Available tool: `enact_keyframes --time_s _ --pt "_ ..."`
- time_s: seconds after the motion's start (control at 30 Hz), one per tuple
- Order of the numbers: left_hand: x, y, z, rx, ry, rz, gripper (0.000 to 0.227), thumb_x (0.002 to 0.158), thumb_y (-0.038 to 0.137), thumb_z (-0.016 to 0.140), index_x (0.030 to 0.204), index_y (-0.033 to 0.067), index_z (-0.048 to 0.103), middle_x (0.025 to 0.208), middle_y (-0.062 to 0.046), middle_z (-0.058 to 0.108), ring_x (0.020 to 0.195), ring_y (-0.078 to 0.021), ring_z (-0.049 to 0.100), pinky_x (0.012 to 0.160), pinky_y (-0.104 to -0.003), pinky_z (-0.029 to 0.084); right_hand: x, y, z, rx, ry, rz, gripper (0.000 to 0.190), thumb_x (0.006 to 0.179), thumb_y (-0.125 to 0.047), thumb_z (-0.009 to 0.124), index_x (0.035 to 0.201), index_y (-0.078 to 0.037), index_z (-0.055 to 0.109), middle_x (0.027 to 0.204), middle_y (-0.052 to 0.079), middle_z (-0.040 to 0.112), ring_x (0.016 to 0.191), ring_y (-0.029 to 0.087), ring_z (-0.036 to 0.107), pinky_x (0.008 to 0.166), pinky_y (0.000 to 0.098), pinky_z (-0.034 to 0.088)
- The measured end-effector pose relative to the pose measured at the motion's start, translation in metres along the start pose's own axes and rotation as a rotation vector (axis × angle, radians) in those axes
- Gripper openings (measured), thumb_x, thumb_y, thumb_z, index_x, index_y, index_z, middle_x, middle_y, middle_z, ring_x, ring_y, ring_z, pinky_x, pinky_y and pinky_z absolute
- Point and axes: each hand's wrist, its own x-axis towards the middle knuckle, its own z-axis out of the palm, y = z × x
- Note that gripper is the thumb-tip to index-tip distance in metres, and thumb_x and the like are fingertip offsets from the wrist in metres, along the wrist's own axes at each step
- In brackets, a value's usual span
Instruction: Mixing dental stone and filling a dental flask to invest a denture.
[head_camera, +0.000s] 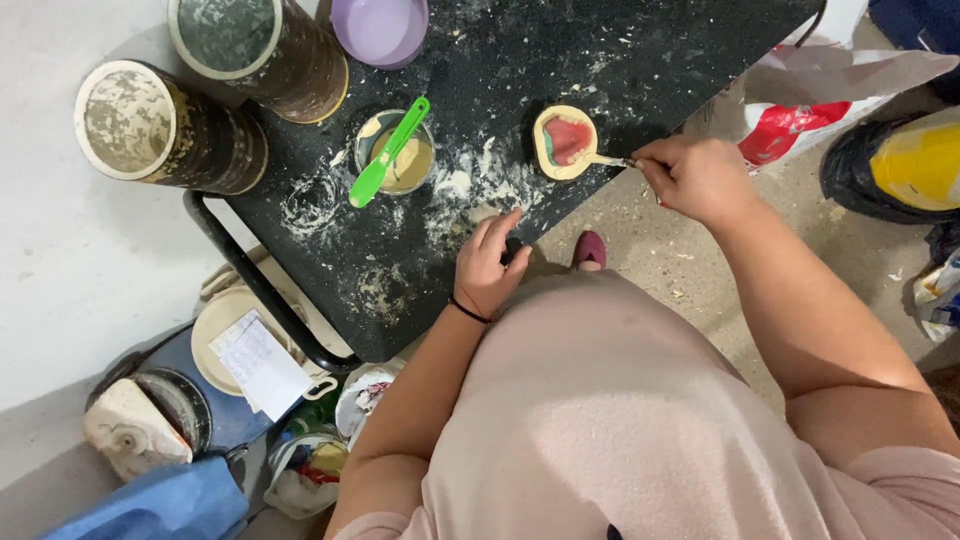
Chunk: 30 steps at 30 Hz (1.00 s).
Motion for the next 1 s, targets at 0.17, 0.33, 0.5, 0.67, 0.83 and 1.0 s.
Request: enact_keyframes --time_s 0.17,0.33,0.5,0.67,0.83,1.0 --pt "-0.001 0.001 -0.001 0.003 0.002 -0.001 0.054 0.099 0.029 0.067 0.149 0.0144 0.055 0.128 -0.01 0.064 0.092 -0.0323 0.07 0.069 -0.047 0.063 0.003 0.006 0.0 -0.059 0.083 -0.002 0.018 0.1 -0.026 0.075 0.115 -0.019 0.081 0.094 0.006 0.078 0.093 0.031 0.075 0.08 0.0434 0.06" --pt "-0.001 0.002 -0.003 -0.019 0.016 -0.017 0.053 0.1 0.028 0.067 0.149 0.0137 0.055 0.128 -0.011 0.064 0.093 -0.033 0.07 0.071 -0.048 0.063 0.004 0.023 0.004 -0.077 0.173 0.048 0.018 0.1 -0.03 0.078 0.117 -0.025 0.082 0.096 0.0 0.077 0.096 0.026 0.075 0.081 0.04 0.06" --pt "0.006 -0.023 -0.016 0.09 0.165 0.069 0.051 0.096 0.032 0.073 0.144 0.0191 0.062 0.126 -0.004 0.065 0.103 -0.0306 0.069 0.081 -0.042 0.061 0.028 -0.031 -0.017 0.141 0.298 -0.082 0.022 0.101 -0.021 0.08 0.122 -0.026 0.082 0.105 0.0 0.075 0.103 0.027 0.073 0.089 0.039 0.057" --pt "0.056 -0.005 -0.11 0.57 0.283 -0.117 0.081 0.084 0.048 0.088 0.149 0.017 0.05 0.149 -0.011 0.048 0.136 -0.0356 0.045 0.107 -0.058 0.035 0.08 -0.146 -0.006 0.177 0.189 -0.417 0.022 0.094 -0.009 0.081 0.116 -0.013 0.081 0.098 0.01 0.071 0.088 0.034 0.071 0.07 0.0452 0.056" --pt "0.107 -0.002 -0.124 0.828 -0.1 -0.457 0.142 0.08 0.08 0.09 0.166 0.0151 -0.002 0.175 -0.016 0.02 0.159 -0.0346 0.022 0.125 -0.063 0.01 0.123 -0.203 0.054 -0.11 0.18 -0.548 0.014 0.084 -0.024 0.081 0.096 -0.018 0.077 0.081 0.003 0.053 0.068 0.03 0.062 0.041 0.0459 0.046" --pt "0.104 -0.035 -0.106 1.04 0.135 -0.277 0.137 0.072 0.074 0.087 0.167 0.0165 0.006 0.158 -0.008 0.051 0.143 -0.0286 0.05 0.119 -0.048 0.029 0.123 -0.242 -0.01 -0.388 -0.505 -0.316 0.038 0.08 0.001 0.077 0.117 -0.005 0.069 0.11 0.016 0.06 0.097 0.039 0.067 0.067 0.0517 0.063"
